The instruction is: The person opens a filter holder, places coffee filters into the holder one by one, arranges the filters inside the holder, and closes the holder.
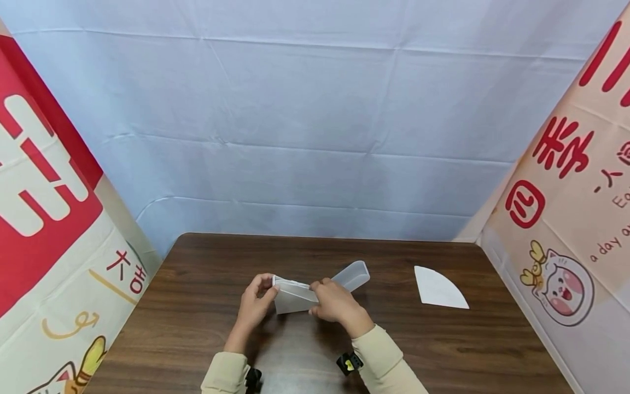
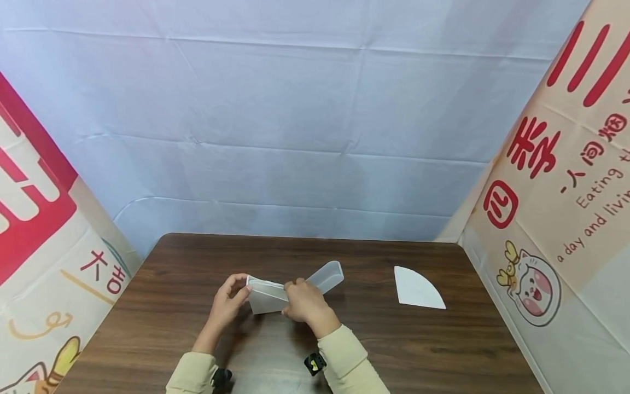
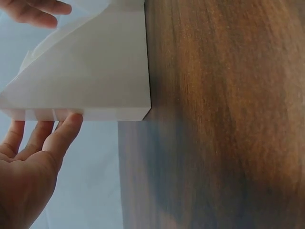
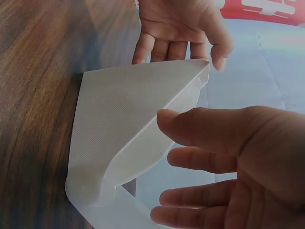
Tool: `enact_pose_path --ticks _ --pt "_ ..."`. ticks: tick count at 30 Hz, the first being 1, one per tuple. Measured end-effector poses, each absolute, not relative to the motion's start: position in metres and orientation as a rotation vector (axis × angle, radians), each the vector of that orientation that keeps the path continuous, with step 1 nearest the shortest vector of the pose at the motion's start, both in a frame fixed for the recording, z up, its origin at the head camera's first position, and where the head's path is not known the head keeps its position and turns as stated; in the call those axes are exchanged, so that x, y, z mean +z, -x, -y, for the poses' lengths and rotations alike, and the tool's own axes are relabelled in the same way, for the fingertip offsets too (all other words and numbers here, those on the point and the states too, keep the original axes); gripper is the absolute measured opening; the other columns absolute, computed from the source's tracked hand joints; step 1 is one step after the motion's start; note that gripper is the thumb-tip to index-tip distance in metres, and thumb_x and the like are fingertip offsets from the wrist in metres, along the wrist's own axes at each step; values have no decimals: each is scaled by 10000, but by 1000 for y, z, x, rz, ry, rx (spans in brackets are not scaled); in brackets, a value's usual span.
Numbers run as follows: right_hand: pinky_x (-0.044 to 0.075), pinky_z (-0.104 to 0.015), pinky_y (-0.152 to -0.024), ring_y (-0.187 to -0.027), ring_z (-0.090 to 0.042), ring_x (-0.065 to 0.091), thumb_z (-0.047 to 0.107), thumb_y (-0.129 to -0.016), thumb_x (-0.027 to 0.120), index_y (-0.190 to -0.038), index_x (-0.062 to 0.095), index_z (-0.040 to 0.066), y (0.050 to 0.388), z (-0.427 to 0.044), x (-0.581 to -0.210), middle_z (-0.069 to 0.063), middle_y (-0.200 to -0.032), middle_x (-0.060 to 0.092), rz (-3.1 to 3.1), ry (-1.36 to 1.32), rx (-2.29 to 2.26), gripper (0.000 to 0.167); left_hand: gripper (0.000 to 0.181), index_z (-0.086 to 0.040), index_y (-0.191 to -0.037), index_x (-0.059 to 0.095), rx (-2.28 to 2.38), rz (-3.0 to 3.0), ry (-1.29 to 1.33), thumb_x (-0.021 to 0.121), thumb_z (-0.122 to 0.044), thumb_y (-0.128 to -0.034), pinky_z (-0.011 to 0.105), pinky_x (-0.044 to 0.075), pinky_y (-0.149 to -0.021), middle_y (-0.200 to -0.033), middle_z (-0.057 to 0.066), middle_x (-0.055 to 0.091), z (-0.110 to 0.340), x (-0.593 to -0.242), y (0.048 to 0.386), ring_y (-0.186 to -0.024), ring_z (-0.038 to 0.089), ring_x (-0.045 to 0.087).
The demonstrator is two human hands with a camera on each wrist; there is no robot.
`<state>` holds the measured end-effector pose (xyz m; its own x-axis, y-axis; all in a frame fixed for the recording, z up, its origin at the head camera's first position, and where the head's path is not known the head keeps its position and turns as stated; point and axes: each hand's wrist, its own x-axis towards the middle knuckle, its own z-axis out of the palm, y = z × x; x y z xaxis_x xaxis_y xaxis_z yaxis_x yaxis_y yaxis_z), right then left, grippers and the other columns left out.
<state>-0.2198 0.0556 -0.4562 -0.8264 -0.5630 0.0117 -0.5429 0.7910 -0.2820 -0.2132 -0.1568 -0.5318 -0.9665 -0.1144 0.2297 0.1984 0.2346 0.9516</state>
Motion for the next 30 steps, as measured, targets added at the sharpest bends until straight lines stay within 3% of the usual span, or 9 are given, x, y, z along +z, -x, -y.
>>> enact_pose_path --ticks 7,18,23,30 --pt "479 -383 -707 -889 -248 575 222 -761 769 -1150 614 18 213 -65 -450 -115 -1016 590 -2900 917 -481 466 283 15 -1190 539 -1857 2198 132 566 -51 -916 335 523 -684 -1043 187 620 150 -508 197 -876 245 602" --pt "469 -393 -716 -901 -234 577 201 -775 751 -1141 615 19 209 -82 -443 -102 -1041 598 -2887 963 -594 431 253 4 -1170 580 -1850 2190 176 548 -42 -923 377 521 -694 -1063 170 624 147 -500 193 -905 260 595" --pt "463 -415 -763 -959 -240 570 217 -789 741 -1161 606 18 207 -88 -441 -104 -1084 597 -2869 975 -596 444 246 19 -1163 573 -1859 2200 173 542 -31 -924 470 513 -705 -1063 172 621 147 -499 193 -908 244 586" --pt "459 -462 -791 -1014 -289 561 235 -802 738 -1174 602 28 206 -98 -437 -125 -1114 592 -2837 930 -595 448 209 -25 -1126 586 -1809 2203 165 539 -52 -925 330 513 -624 -1021 149 632 148 -512 202 -836 288 604"
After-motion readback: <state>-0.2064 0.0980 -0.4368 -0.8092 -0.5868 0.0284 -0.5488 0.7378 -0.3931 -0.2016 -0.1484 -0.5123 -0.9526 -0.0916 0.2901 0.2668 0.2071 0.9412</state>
